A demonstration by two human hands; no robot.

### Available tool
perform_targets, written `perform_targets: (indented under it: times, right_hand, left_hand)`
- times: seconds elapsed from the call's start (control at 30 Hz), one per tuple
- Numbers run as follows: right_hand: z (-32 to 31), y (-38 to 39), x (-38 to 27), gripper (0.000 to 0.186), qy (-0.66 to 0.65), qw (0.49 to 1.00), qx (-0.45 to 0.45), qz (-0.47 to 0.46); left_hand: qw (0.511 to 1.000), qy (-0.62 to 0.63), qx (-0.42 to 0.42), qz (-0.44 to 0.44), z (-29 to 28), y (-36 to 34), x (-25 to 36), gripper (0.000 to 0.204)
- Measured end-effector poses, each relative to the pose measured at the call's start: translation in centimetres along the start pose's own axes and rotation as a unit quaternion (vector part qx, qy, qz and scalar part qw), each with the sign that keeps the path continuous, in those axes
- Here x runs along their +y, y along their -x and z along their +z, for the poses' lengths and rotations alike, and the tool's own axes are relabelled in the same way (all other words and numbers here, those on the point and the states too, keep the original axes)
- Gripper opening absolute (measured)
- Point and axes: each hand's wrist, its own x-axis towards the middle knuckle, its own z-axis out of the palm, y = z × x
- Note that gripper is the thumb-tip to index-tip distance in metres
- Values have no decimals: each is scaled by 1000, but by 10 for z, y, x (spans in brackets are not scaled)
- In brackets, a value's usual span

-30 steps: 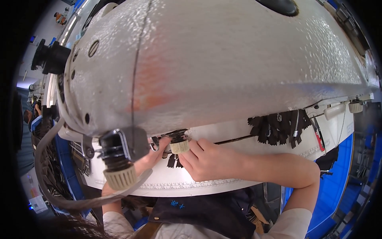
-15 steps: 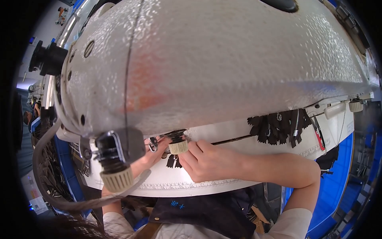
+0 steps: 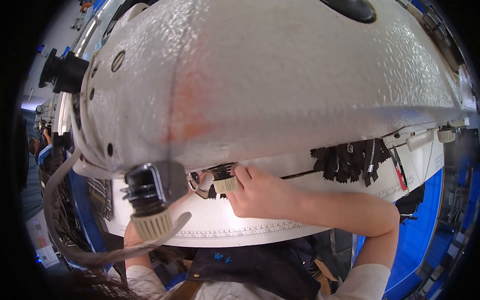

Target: Sewing zippers onto fabric panels using an industrial sewing machine.

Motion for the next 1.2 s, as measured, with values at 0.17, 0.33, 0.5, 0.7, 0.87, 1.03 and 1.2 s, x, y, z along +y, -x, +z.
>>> perform_targets:
  times: [0.17,0.33,0.5,0.7,0.87,1.03,1.2]
  right_hand:
    - [40,20,0,18,-22,993,-46,-109]
    - [25,16,6,20,-36,997,-32,-66]
    - [42,17,2,21,-36,997,-17,-73]
    - [58,31,0,20,-107,992,2,-68]
    - [50,22,-6,22,-134,990,3,-36]
    - [21,14,3,21,-113,993,-43,-15]
    - [47,26,-1,19,-64,994,13,-87]
  left_hand:
    - [998,58,-17,-22,-12,-7,-4,21]
    - [997,-19,-64,-36,-34,-9,-10,15]
    - [990,-77,-113,-32,-61,-5,-19,13]
    - [993,-63,-93,-29,-46,-6,-24,13]
    - [993,-62,-92,-33,-49,-7,-27,13]
    - [995,-51,-77,-36,-40,-5,-26,13]
    - [996,-44,-68,-41,-35,-5,-24,13]
